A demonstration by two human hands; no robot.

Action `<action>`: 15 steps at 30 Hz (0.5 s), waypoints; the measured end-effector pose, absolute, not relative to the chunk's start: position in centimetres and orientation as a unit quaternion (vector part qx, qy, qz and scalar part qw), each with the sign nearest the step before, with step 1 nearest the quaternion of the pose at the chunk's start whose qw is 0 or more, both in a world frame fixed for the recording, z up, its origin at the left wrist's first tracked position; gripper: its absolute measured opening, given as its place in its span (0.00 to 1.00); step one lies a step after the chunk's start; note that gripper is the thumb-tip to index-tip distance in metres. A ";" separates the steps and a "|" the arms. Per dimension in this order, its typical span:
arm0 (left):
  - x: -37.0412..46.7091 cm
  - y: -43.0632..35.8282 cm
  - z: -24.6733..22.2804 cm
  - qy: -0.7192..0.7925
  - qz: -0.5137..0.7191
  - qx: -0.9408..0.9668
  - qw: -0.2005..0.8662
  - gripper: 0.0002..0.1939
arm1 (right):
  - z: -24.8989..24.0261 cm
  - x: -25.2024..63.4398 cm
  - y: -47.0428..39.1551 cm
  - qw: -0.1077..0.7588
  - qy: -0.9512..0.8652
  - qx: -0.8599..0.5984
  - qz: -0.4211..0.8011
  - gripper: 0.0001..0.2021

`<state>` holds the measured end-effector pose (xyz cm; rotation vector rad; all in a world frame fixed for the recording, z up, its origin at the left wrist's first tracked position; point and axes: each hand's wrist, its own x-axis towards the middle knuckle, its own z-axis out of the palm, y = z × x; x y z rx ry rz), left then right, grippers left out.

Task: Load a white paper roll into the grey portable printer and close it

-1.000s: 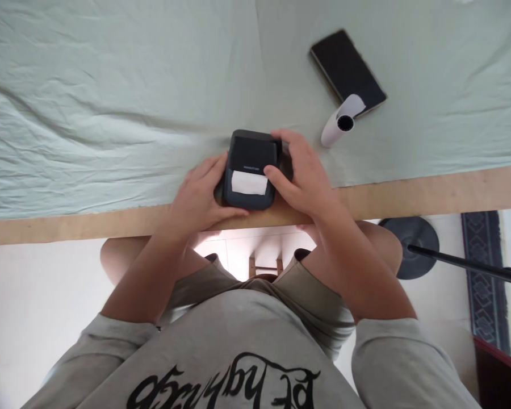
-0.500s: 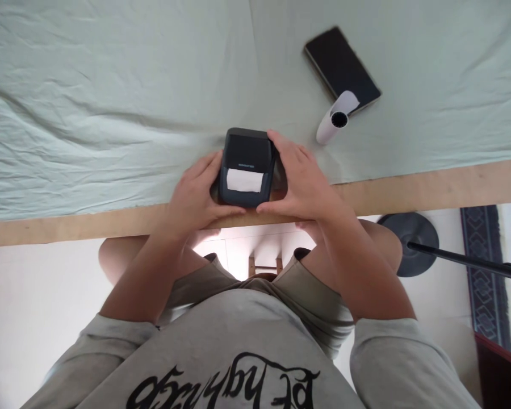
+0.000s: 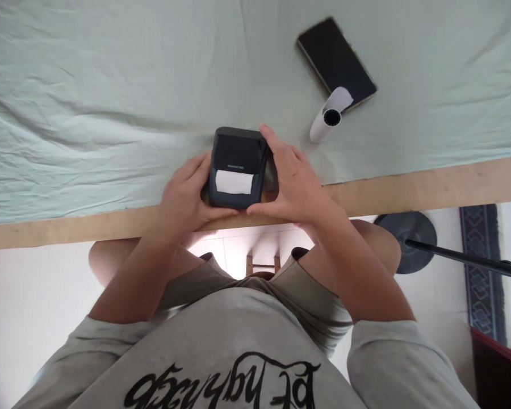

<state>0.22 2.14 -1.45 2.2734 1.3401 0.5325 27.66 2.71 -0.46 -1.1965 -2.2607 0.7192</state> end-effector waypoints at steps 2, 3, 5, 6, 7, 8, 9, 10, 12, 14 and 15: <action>0.3 2.2 -1.4 0.483 0.204 0.821 0.226 0.57 | -0.4 27.6 2.7 0.231 -0.824 -0.441 0.271 0.61; 0.3 2.2 -1.3 0.481 0.211 0.820 0.227 0.56 | -0.4 27.6 2.7 0.230 -0.824 -0.441 0.273 0.61; 0.4 2.3 -1.3 0.477 0.223 0.819 0.228 0.54 | -0.5 27.6 2.8 0.229 -0.829 -0.435 0.265 0.60; 0.4 2.4 -1.2 0.475 0.229 0.818 0.228 0.53 | -0.5 27.6 2.8 0.230 -0.834 -0.430 0.257 0.60; 0.4 2.4 -1.2 0.474 0.233 0.818 0.228 0.52 | -0.6 27.6 2.9 0.230 -0.839 -0.426 0.247 0.61; 0.4 2.4 -1.2 0.473 0.237 0.818 0.227 0.51 | -0.6 27.6 2.9 0.226 -0.844 -0.424 0.239 0.62; 0.5 2.4 -1.2 0.472 0.241 0.818 0.226 0.51 | -0.6 27.5 2.9 0.221 -0.847 -0.423 0.234 0.63; 0.5 2.4 -1.2 0.472 0.242 0.818 0.225 0.50 | -0.6 27.5 2.9 0.219 -0.847 -0.425 0.232 0.64; 0.5 2.4 -1.2 0.473 0.242 0.818 0.219 0.50 | -0.4 27.4 2.8 0.220 -0.842 -0.433 0.236 0.63; 0.5 2.3 -1.2 0.477 0.233 0.821 0.210 0.52 | -0.3 27.4 2.8 0.230 -0.833 -0.436 0.249 0.60; 0.5 2.3 -1.2 0.480 0.225 0.823 0.205 0.53 | -0.3 27.4 2.8 0.238 -0.824 -0.444 0.258 0.58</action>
